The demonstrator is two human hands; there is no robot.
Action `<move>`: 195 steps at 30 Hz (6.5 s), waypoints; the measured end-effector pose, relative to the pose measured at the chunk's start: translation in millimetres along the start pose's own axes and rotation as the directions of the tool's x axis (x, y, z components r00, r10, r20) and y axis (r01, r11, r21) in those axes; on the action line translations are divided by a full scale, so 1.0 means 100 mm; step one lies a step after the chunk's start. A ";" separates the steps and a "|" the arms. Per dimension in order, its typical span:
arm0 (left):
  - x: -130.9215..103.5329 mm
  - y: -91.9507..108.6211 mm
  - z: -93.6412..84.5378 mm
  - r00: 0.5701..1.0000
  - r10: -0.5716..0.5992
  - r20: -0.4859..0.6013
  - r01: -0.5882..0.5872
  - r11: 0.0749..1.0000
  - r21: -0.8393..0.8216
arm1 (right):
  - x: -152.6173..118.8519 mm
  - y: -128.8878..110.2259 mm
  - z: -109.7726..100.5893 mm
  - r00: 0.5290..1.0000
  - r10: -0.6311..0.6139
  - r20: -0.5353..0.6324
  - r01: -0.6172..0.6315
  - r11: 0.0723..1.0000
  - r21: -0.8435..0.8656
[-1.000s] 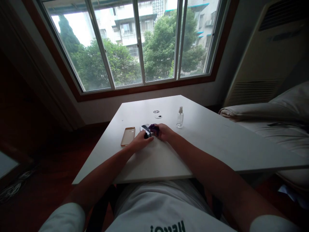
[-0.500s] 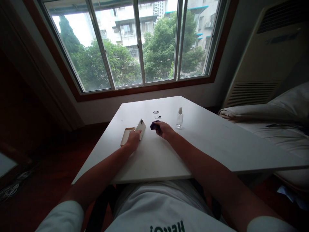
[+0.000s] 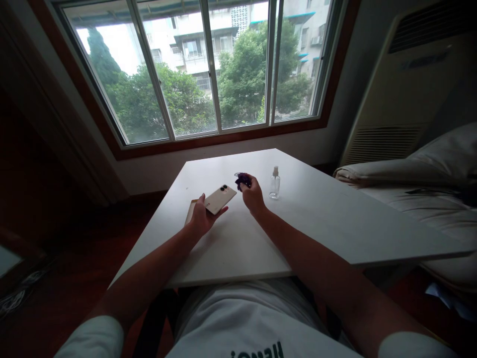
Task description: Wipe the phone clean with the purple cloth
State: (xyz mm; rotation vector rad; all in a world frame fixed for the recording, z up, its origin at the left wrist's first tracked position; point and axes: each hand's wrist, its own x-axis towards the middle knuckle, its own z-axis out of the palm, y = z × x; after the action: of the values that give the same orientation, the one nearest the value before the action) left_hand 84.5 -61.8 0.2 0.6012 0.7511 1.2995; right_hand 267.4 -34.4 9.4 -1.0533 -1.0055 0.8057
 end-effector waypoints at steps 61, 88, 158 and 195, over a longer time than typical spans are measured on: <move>-0.30 -0.05 -0.04 0.512 0.468 0.720 -0.753 -0.159 0.639 | -0.18 -0.18 0.01 0.767 -0.302 0.566 0.464 0.870 -0.164; -0.28 -0.05 0.14 0.951 -0.077 0.300 -0.003 0.966 0.257 | -0.13 0.22 0.18 0.969 0.070 0.239 -0.052 0.995 -0.079; -0.14 -0.09 0.02 0.891 -0.386 0.241 0.326 0.911 0.253 | -0.16 0.04 0.06 0.758 -0.170 0.630 0.511 0.755 -0.410; -0.14 -0.09 0.00 0.857 -0.410 0.313 0.366 0.911 0.191 | -0.01 0.08 -0.02 0.866 -0.060 0.497 0.388 0.707 -0.591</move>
State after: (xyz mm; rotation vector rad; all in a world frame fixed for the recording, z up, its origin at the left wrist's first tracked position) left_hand 88.3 -76.7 -4.6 0.7149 0.6213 0.7464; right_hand 268.6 -33.4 0.8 -1.3435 -1.8943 0.4628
